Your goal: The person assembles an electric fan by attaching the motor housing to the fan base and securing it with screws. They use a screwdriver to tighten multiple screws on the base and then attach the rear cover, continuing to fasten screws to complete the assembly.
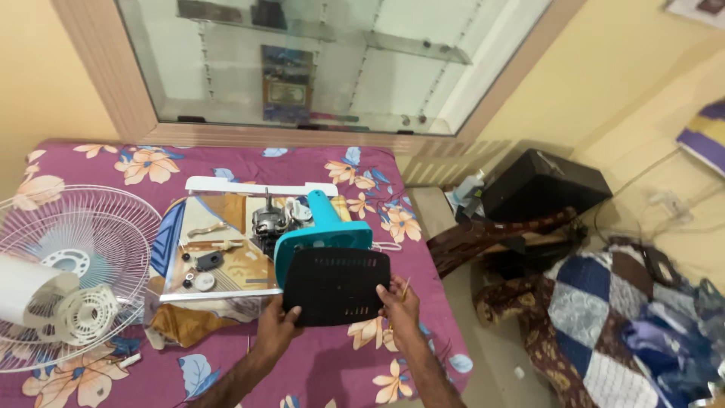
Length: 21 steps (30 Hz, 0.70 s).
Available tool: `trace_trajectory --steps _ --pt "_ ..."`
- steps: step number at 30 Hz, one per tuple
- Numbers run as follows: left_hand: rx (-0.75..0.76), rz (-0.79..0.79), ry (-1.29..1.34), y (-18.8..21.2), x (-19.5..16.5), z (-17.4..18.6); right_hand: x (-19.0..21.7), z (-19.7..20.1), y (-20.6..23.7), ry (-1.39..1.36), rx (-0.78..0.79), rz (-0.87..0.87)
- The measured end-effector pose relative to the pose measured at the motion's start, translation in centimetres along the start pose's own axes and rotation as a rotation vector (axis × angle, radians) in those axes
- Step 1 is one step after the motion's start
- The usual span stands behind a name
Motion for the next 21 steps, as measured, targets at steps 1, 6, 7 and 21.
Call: trace_trajectory --steps 1,6,7,21 --pt "-0.077 -0.184 -0.165 -0.5 -0.6 0.7 0.3 -0.7 -0.5 0.052 0.014 0.026" --pt "-0.190 -0.427 -0.361 -0.8 -2.5 2.0 1.6 -2.9 -2.5 0.228 0.030 0.364" --pt "-0.188 -0.376 -0.346 -1.1 -2.8 1.9 1.7 -3.2 -2.8 0.239 0.021 0.398" --pt "-0.381 -0.295 -0.278 -3.0 -5.0 1.1 5.8 -5.3 -3.1 0.518 -0.059 0.479"
Point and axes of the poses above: each hand's wrist, its own y-axis away from the middle knuckle, its own z-axis out of the back of the hand, x = y × z, the point moved 2 cm from there along -y, towards the middle knuckle, and after that the axes turned 11 degrees about -x, right-handed, at the moved point
